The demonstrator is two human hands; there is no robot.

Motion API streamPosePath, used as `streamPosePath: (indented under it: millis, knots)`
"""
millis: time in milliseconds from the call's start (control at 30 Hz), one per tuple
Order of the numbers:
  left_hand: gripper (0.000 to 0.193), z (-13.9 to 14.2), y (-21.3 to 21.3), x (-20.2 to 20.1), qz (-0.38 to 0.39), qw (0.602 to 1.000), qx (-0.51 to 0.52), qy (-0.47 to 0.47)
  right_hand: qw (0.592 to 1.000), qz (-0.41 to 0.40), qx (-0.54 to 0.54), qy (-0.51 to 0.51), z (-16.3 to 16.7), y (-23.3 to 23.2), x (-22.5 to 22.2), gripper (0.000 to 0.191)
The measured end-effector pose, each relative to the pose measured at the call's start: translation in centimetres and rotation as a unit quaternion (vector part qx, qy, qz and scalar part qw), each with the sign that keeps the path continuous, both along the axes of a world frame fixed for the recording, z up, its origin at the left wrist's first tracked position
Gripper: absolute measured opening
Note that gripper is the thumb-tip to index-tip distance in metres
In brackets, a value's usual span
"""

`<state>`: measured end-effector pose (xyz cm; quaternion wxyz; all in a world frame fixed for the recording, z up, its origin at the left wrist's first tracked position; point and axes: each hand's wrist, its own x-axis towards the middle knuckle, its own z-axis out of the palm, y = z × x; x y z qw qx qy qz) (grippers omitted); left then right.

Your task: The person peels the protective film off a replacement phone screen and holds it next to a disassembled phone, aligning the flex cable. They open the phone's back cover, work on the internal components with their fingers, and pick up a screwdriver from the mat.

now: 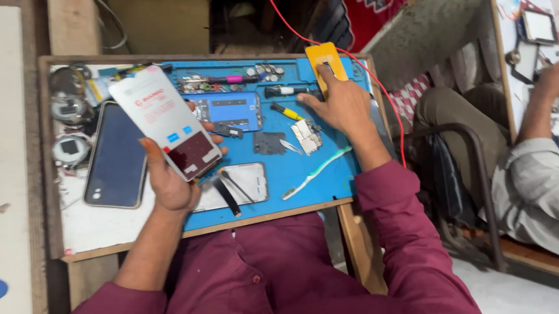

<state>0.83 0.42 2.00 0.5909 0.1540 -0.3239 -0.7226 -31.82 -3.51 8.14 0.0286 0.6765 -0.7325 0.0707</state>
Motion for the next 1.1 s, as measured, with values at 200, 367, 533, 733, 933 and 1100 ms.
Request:
streamPosePath:
  millis: [200,367,533,733,933,1100]
  knots:
    - [0.1,-0.1,-0.6,1.1,-0.005,1.0,0.009,0.003,0.999,-0.019,0.028,-0.032,-0.8,-0.5,0.3,0.093]
    - [0.102,-1.2,-0.6,1.3,-0.021,0.999,0.026,0.011,1.0,0.022,-0.012,0.002,-0.1,-0.6,1.1,0.088]
    - [0.105,-1.8,-1.1,2.1,-0.027,0.999,-0.004,0.022,0.98,0.094,0.055,-0.166,1.9,3.0,9.1,0.071]
    - [0.105,-1.6,-0.6,2.3,-0.033,0.999,0.009,0.021,0.94,0.284,-0.042,-0.185,1.7,6.3,18.1,0.053]
    - [0.102,-1.3,-0.9,2.2,-0.029,0.999,-0.004,0.029,0.947,0.269,-0.025,-0.173,3.3,5.6,20.0,0.05]
    - [0.101,-1.6,-0.7,1.8,-0.009,0.999,0.008,0.031,0.941,0.277,-0.028,-0.192,3.3,5.9,20.2,0.047]
